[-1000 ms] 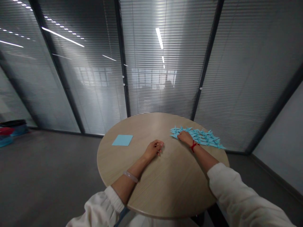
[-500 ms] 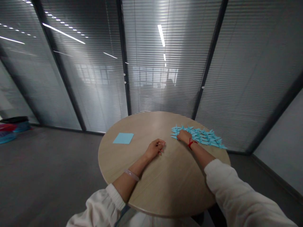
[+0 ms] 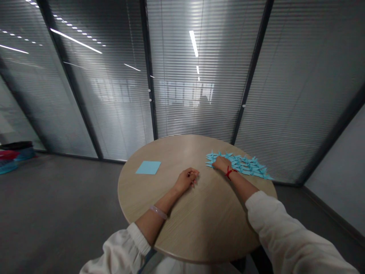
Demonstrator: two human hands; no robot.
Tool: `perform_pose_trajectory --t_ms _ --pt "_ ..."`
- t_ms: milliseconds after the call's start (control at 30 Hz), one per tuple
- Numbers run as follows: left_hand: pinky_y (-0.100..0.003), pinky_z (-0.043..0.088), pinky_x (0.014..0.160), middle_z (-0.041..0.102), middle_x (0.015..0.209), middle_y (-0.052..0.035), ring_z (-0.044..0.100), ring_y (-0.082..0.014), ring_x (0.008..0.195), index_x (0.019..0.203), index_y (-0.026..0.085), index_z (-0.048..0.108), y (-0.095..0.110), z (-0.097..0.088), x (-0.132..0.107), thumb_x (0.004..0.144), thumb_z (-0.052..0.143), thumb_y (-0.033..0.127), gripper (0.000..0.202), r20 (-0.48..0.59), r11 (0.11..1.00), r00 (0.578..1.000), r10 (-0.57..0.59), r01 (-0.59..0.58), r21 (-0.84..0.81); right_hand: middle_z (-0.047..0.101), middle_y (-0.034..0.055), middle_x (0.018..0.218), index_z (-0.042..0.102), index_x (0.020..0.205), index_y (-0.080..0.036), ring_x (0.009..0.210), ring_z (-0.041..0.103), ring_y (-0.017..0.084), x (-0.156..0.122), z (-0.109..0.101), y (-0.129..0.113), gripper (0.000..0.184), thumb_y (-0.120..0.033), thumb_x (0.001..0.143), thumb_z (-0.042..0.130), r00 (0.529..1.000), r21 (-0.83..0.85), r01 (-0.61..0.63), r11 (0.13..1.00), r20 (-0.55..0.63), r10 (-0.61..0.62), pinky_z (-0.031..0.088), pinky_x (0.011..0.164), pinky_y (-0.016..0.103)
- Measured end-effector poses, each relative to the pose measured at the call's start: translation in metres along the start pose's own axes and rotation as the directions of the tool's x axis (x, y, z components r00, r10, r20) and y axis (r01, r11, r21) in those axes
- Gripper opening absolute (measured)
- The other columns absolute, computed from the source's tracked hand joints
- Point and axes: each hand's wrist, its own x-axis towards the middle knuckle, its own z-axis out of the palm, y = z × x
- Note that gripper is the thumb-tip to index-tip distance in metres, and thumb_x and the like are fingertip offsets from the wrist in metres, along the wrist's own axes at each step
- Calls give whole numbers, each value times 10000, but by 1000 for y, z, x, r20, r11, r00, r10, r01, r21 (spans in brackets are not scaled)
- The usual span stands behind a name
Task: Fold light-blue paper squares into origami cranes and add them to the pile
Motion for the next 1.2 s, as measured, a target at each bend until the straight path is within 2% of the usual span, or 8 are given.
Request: perform_pose_trajectory --t_ms 133,267,400,467,533,633,867,1200 --pt "-208 420 463 524 649 5 513 -97 528 867 135 599 0 -1 2 755 559 371 263 -4 998 1000 -6 6 60 656 197 1061 664 1039 -98 994 625 271 -8 -11 -1 366 -325 817 483 1000 -4 6 1000 -31 -7 460 739 288" --pt "-265 463 626 606 721 -44 556 -143 656 852 153 634 1 -5 1 807 499 303 206 -52 931 992 115 -89 355 668 178 1001 635 1041 -105 950 631 256 -34 -15 -8 338 -231 883 364 975 -33 106 994 -195 -110 443 759 304" --pt "-350 404 904 642 996 -112 555 -219 976 976 165 659 3 -7 -6 854 460 308 274 20 665 961 275 -206 718 654 147 1042 609 1076 -145 1015 591 227 -72 4 -23 370 -282 938 295 932 2 308 951 -200 -301 401 871 307" --pt "-405 340 988 603 1144 -125 490 -253 1122 1105 169 621 2 -6 -11 875 430 333 341 66 513 967 244 -186 838 564 136 1238 572 1175 -189 1167 496 227 -88 19 -29 396 -319 950 272 906 30 400 916 -160 -391 341 967 325" --pt "-470 254 1046 521 1290 -125 388 -290 1246 1219 180 555 2 -5 -18 888 404 366 408 87 378 978 189 -155 913 387 107 1420 434 1329 -259 1302 345 262 -101 34 -33 439 -403 944 279 898 53 424 904 -151 -413 268 1033 395" --pt "-536 168 1067 383 1422 -125 247 -340 1338 1325 193 454 0 -6 -30 904 339 414 489 123 260 989 85 -141 955 219 85 1504 312 1394 -340 1363 199 334 -114 50 -34 529 -546 915 222 908 82 420 904 -47 -417 169 1058 522" --pt "-593 92 1057 248 1488 -117 118 -355 1376 1417 243 296 -1 -10 -51 910 249 486 565 149 194 989 -13 -143 970 126 88 1523 219 1427 -333 1384 76 350 -128 63 -30 616 -606 889 95 884 114 464 879 4 -467 63 1043 613" --pt "-607 60 1052 193 1505 -104 78 -360 1379 1429 239 265 -6 -9 -50 907 205 506 589 139 195 990 -27 -132 972 120 84 1525 194 1430 -343 1386 77 342 -129 67 -30 624 -620 881 84 889 88 457 885 -12 -457 52 1030 636"
